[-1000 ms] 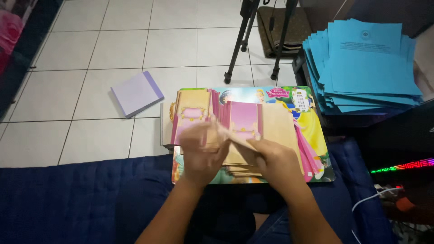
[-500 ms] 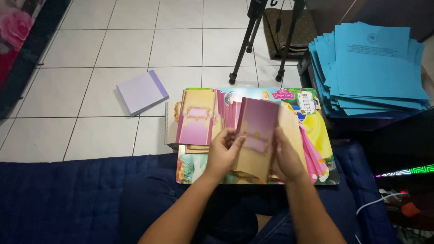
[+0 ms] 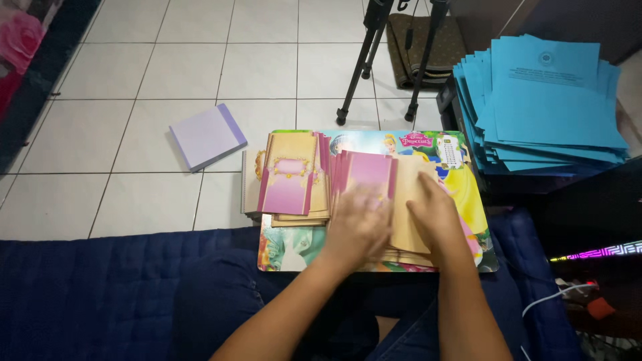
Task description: The person sits on a mat and repeatedly picks up small pink and yellow books from a stack, aligns them, and places them back onto the stack. The person handles the books one by one, occasionally adjusting the pile to keep it even.
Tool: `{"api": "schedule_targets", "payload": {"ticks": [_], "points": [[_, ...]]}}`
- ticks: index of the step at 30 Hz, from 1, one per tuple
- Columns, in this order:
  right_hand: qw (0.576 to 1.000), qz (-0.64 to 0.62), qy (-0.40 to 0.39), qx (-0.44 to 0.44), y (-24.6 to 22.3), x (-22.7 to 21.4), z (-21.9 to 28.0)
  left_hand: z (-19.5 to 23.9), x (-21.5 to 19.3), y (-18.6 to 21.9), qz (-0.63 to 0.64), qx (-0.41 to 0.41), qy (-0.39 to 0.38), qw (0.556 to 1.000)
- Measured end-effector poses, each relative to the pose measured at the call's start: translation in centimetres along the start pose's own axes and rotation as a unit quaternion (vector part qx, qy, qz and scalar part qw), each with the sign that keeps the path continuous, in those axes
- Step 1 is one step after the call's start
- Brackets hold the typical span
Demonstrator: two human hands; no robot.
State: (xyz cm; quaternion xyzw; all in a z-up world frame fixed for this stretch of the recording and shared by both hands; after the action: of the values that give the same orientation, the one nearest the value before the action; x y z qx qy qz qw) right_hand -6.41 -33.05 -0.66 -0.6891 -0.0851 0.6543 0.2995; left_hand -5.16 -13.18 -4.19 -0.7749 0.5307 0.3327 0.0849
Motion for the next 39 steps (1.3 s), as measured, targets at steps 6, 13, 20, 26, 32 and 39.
{"api": "schedule_targets", "payload": {"ticks": [6,13,20,26,32,39], "points": [[0.996,0.083,0.038,-0.011,-0.6,-0.1,0.4,1.9,1.8,0.4,0.035,-0.095,-0.127,0.987],[0.937,0.284,-0.126,-0.161,-0.2,4.1,-0.4,2.3,3.3,-0.6,0.021,-0.100,-0.130,0.986],[0.946,0.235,-0.045,-0.220,-1.9,4.8,-1.2,3.9,6.2,-1.5,0.086,-0.160,-0.178,0.967],[0.932,0.280,-0.108,-0.204,-0.9,5.6,4.2,1.0,1.8,-1.8,0.141,-0.211,-0.208,0.945],[0.925,0.328,-0.191,0.000,-4.4,2.3,1.2,1.3,-6.1,-9.6,0.036,-0.312,-0.045,0.948],[0.933,0.299,-0.200,0.026,-6.6,0.6,3.0,5.7,-8.0,-15.2,-0.129,-0.558,-0.156,0.805]]}}
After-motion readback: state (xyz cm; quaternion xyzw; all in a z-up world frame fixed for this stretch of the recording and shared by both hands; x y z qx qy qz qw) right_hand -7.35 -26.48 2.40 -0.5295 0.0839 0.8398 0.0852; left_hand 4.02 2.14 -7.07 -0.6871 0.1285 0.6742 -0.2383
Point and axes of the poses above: each hand's wrist, its own z-axis away from the middle knuckle, its own x-axis out of the palm, y = z × x, the point moved 1 cm from there along -z, towards the middle knuckle, and after that the axes turned 9 degrees about z, right-handed, at the moved point
